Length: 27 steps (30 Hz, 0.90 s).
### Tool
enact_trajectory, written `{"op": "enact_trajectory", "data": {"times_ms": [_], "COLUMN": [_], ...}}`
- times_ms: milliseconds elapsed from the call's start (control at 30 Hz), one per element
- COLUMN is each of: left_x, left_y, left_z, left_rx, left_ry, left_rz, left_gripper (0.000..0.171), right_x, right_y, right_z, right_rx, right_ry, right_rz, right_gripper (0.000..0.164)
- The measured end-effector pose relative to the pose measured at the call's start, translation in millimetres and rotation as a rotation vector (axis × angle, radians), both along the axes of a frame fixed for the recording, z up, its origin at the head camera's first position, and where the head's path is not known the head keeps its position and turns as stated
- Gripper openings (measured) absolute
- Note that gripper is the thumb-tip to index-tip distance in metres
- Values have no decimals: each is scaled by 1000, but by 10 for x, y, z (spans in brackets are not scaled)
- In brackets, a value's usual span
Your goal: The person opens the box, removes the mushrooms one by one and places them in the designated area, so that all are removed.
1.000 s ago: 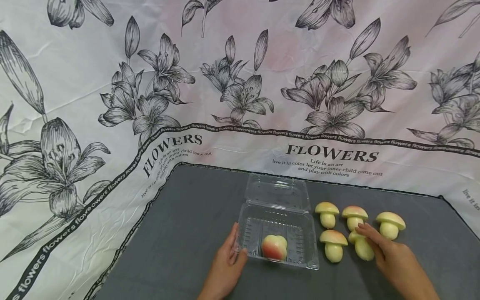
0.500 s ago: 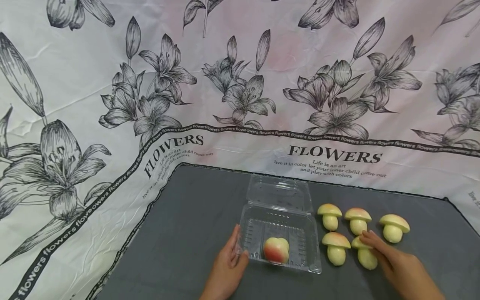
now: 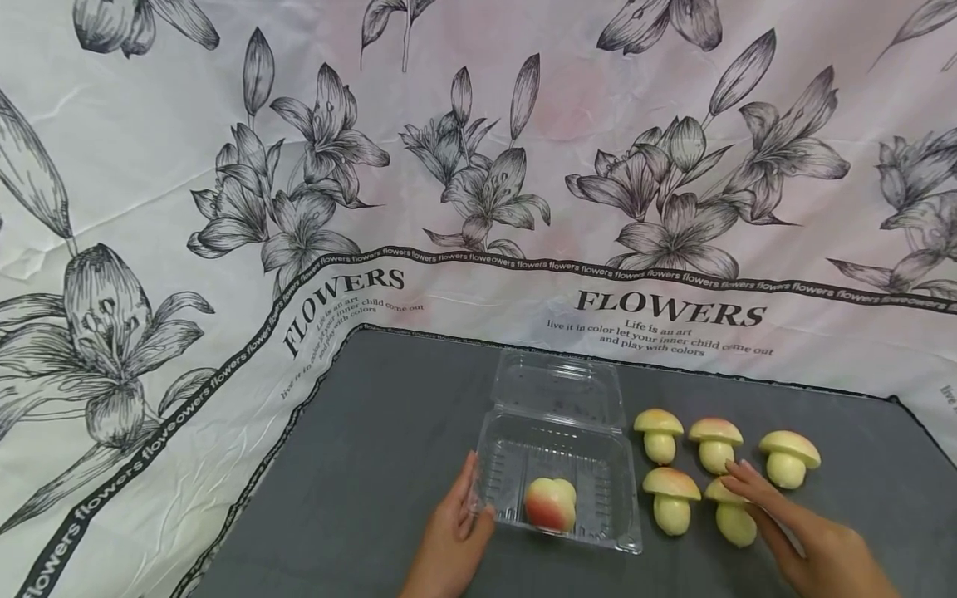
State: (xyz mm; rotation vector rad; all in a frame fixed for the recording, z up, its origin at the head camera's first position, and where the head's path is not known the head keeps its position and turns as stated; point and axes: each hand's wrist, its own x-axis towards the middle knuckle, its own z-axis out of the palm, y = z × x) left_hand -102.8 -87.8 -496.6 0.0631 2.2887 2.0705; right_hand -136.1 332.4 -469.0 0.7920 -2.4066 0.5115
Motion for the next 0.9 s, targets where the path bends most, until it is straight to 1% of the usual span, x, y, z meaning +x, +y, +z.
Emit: {"op": "enact_trajectory", "data": {"times_ms": [133, 333, 367, 400, 433, 467, 567, 600, 633, 667, 700, 767, 800, 900], "left_x": [6, 15, 15, 15, 15, 12, 7, 6, 7, 8, 10, 12, 12, 17], "left_y": [-8, 0, 3, 7, 10, 12, 14, 14, 15, 15, 16, 18, 19, 17], "left_z": [2, -3, -5, -8, -9, -14, -29, -35, -37, -41, -42, -43, -42, -35], "left_rx": [1, 13, 11, 8, 9, 8, 3, 5, 6, 8, 10, 19, 23, 36], "left_ry": [5, 37, 42, 44, 43, 44, 48, 50, 50, 54, 57, 62, 66, 71], "left_rz": [10, 1, 2, 3, 4, 5, 8, 9, 9, 10, 10, 12, 14, 17], "left_gripper": [75, 75, 74, 74, 74, 74, 75, 75, 75, 75, 75, 75, 75, 75], "right_x": [8, 36, 35, 36, 41, 48, 77, 88, 92, 86, 80, 51, 36, -17], "right_y": [-171, -478, -537, -588, -640, -689, -812, -850, -891, -931, -967, -1043, -1077, -1173], "right_z": [147, 303, 330, 360, 392, 425, 529, 557, 579, 592, 598, 591, 582, 542], "right_rx": [-15, -30, -23, 34, 88, 95, 184, 210, 184, 170, 213, 271, 290, 346], "right_ry": [26, 74, 98, 143, 170, 148, 51, -6, -78, -124, -125, -118, -115, -88], "right_rz": [58, 199, 221, 224, 229, 273, 324, 330, 345, 361, 341, 361, 377, 442], "right_gripper": [63, 59, 58, 57, 56, 56, 70, 80, 94, 106, 109, 109, 115, 109]}}
